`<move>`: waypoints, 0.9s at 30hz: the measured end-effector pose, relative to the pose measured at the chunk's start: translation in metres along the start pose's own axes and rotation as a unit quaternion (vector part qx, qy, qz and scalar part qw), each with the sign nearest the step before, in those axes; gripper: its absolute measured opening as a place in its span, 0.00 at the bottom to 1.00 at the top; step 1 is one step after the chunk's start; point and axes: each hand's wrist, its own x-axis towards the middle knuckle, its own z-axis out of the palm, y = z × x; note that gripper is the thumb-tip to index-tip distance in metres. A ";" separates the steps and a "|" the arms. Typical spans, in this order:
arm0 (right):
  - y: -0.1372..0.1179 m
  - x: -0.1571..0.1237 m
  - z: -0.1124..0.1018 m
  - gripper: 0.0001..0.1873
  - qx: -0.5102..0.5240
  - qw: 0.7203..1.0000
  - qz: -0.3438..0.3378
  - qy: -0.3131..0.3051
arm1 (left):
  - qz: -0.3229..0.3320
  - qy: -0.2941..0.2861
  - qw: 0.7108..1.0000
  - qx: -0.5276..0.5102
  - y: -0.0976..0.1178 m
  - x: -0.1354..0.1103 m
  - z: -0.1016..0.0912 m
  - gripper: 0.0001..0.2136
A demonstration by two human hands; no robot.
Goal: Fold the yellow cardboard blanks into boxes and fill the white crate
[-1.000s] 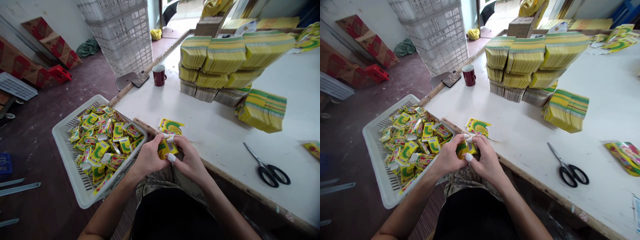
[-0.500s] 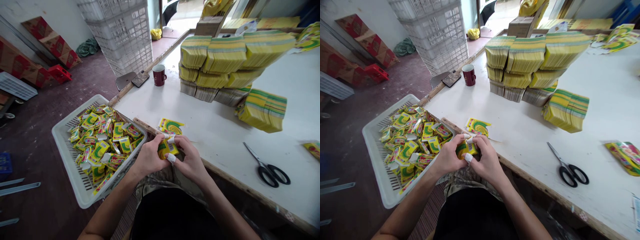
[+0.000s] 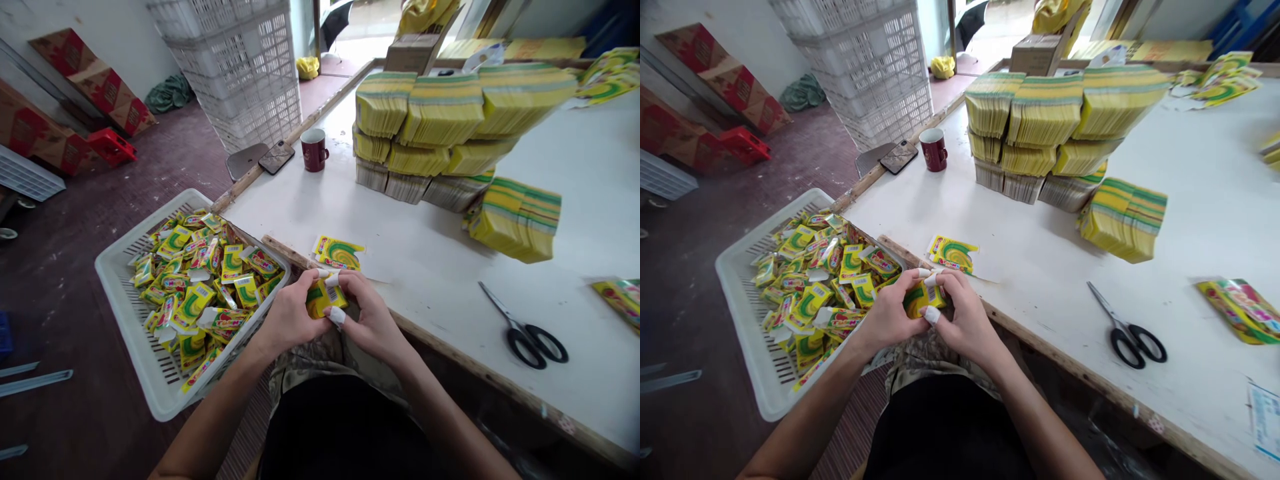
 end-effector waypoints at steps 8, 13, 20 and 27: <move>0.001 -0.002 0.002 0.16 -0.021 0.999 -0.022 0.012 | -0.014 0.026 0.999 0.022 0.002 -0.002 0.004 0.28; 0.005 -0.004 0.000 0.16 0.011 1.000 -0.010 0.016 | 0.014 0.047 0.998 0.038 0.000 -0.003 0.010 0.29; 0.010 -0.004 0.000 0.24 0.263 0.959 0.097 -0.035 | 0.046 0.060 0.995 0.065 -0.005 -0.011 0.009 0.27; 0.017 -0.005 -0.003 0.28 0.160 0.983 0.088 0.009 | 0.002 0.086 0.993 0.084 -0.017 -0.013 -0.011 0.26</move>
